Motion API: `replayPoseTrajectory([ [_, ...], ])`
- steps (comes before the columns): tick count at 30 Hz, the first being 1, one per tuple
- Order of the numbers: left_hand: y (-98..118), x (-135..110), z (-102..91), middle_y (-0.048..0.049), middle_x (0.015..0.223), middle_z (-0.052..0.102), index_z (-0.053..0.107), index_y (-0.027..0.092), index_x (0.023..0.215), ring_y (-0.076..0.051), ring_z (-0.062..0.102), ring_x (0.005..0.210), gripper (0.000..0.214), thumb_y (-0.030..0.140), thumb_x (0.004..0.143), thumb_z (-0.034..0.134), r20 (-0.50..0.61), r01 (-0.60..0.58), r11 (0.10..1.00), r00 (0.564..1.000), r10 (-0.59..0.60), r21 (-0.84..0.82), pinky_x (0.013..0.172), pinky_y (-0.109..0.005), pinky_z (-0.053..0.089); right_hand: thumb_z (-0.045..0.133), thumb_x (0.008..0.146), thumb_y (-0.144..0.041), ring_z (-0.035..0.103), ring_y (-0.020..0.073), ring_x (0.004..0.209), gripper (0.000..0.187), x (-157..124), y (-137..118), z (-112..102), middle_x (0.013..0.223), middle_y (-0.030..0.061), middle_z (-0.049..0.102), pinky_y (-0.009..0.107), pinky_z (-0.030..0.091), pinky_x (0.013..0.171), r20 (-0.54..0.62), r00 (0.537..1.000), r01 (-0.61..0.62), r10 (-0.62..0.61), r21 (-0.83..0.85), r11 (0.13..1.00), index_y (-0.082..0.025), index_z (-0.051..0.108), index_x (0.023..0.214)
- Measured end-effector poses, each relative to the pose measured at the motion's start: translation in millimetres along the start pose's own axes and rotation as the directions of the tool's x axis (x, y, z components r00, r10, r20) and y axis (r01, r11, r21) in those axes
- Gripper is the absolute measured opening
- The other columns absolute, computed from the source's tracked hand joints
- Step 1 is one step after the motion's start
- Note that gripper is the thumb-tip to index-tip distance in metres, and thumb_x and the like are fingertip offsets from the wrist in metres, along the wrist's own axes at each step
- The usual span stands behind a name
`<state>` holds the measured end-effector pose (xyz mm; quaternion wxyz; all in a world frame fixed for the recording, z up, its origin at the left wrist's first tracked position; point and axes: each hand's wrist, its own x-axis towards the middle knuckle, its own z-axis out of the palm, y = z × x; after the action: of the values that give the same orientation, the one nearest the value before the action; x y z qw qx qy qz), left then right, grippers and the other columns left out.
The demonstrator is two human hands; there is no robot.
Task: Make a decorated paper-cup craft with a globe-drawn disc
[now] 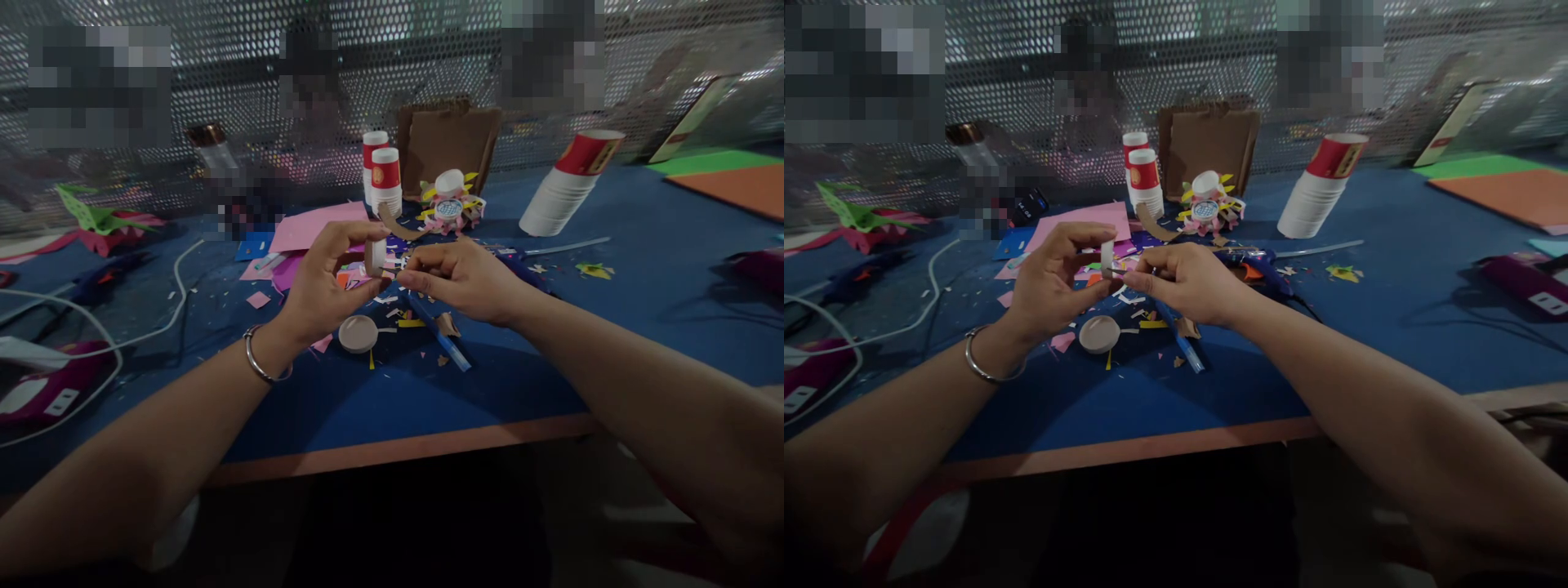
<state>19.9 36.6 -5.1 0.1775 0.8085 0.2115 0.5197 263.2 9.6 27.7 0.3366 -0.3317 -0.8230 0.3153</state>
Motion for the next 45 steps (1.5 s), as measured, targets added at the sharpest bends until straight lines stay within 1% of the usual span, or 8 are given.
replayPoseTrajectory([
  [9, -0.3, 0.6, 0.3, -0.0099, 0.137, 0.072, 0.067, 0.025, 0.132, -0.025, 0.073, 0.125, 0.056, 0.047, 0.087, 0.091, -0.026, 0.062, 0.998, 0.998, -0.062, 0.013, 0.113, -0.045, 0.062, 0.07, 0.093, -0.077, 0.039, 0.0115, 0.06, 0.059, -0.2, 0.2, -3.5, 0.065, -0.0034, 0.049, 0.031, 0.026, 0.056, -0.026, 0.994, -0.103, 0.103, 0.03, 0.994, -0.018, 0.07, 0.085],
  [16, 0.3, -1.2, -0.1, -0.0117, 0.138, 0.07, 0.067, 0.024, 0.133, -0.026, 0.07, 0.13, 0.052, 0.045, 0.091, 0.088, 0.018, 0.029, 0.998, 0.999, -0.03, 0.056, 0.112, -0.047, 0.062, 0.071, 0.092, -0.076, 0.035, 0.0091, 0.054, 0.059, -0.4, -1.4, -2.8, 0.059, -0.0067, 0.043, 0.031, 0.023, 0.054, -0.011, 0.995, -0.102, 0.104, 0.113, 0.988, -0.019, 0.065, 0.078],
  [22, 1.8, 0.2, -0.8, -0.0108, 0.135, 0.071, 0.067, 0.026, 0.132, -0.026, 0.071, 0.126, 0.048, 0.049, 0.094, 0.084, 0.028, -0.014, 0.994, 1.0, 0.011, 0.11, 0.109, -0.047, 0.064, 0.07, 0.095, -0.074, 0.037, 0.009, 0.054, 0.059, -0.1, -2.3, -2.7, 0.059, -0.0067, 0.043, 0.031, 0.024, 0.054, -0.004, 0.995, -0.097, 0.098, 0.103, 0.99, -0.02, 0.059, 0.073],
  [28, 4.0, 2.5, -3.8, -0.0097, 0.134, 0.073, 0.068, 0.028, 0.131, -0.027, 0.07, 0.128, 0.043, 0.045, 0.094, 0.084, 0.043, -0.104, 0.981, 0.994, 0.098, 0.162, 0.11, -0.05, 0.063, 0.07, 0.096, -0.073, 0.036, 0.0093, 0.056, 0.062, -1.0, -3.4, -3.3, 0.06, -0.0065, 0.042, 0.03, 0.025, 0.056, 0.01, 0.997, -0.077, 0.077, 0.105, 0.991, -0.021, 0.053, 0.068],
  [35, 10.2, 3.8, -5.3, -0.0093, 0.137, 0.074, 0.069, 0.029, 0.129, -0.029, 0.069, 0.13, 0.039, 0.045, 0.095, 0.082, 0.053, -0.118, 0.966, 0.993, 0.109, 0.229, 0.113, -0.051, 0.06, 0.072, 0.094, -0.073, 0.035, 0.01, 0.058, 0.063, -0.3, -6.5, -2.4, 0.06, -0.0065, 0.041, 0.03, 0.026, 0.056, 0.016, 0.998, -0.055, 0.053, 0.123, 0.991, -0.022, 0.049, 0.066],
  [38, 10.1, 2.6, -4.3, -0.0107, 0.138, 0.073, 0.068, 0.027, 0.131, -0.028, 0.07, 0.127, 0.045, 0.047, 0.094, 0.083, 0.047, -0.034, 0.983, 0.999, 0.026, 0.179, 0.107, -0.047, 0.063, 0.069, 0.096, -0.073, 0.035, 0.0098, 0.057, 0.061, -0.6, -5.6, -3.0, 0.06, -0.0063, 0.041, 0.031, 0.025, 0.056, -0.009, 0.997, -0.071, 0.072, 0.096, 0.993, -0.021, 0.053, 0.068],
  [41, 8.2, 1.5, -3.0, -0.0119, 0.135, 0.072, 0.067, 0.024, 0.132, -0.025, 0.072, 0.12, 0.052, 0.051, 0.091, 0.084, 0.037, 0.119, 0.992, 0.992, -0.121, 0.052, 0.098, -0.04, 0.065, 0.069, 0.093, -0.077, 0.035, 0.0102, 0.056, 0.06, -0.8, -3.0, -4.3, 0.059, -0.0058, 0.043, 0.031, 0.022, 0.055, -0.037, 0.99, -0.133, 0.135, 0.05, 0.99, -0.02, 0.06, 0.074],
  [45, 10.0, 2.6, -2.9, -0.0084, 0.108, 0.078, 0.071, 0.021, 0.123, -0.02, 0.075, 0.097, 0.04, 0.051, 0.097, 0.074, 0.117, 0.323, 0.946, 0.94, -0.322, 0.007, 0.08, -0.032, 0.062, 0.074, 0.089, -0.076, 0.037, 0.0108, 0.058, 0.058, -0.6, 2.1, -3.7, 0.061, -0.0052, 0.047, 0.031, 0.025, 0.056, -0.095, 0.986, -0.134, 0.137, 0.037, 0.99, -0.02, 0.063, 0.079],
])
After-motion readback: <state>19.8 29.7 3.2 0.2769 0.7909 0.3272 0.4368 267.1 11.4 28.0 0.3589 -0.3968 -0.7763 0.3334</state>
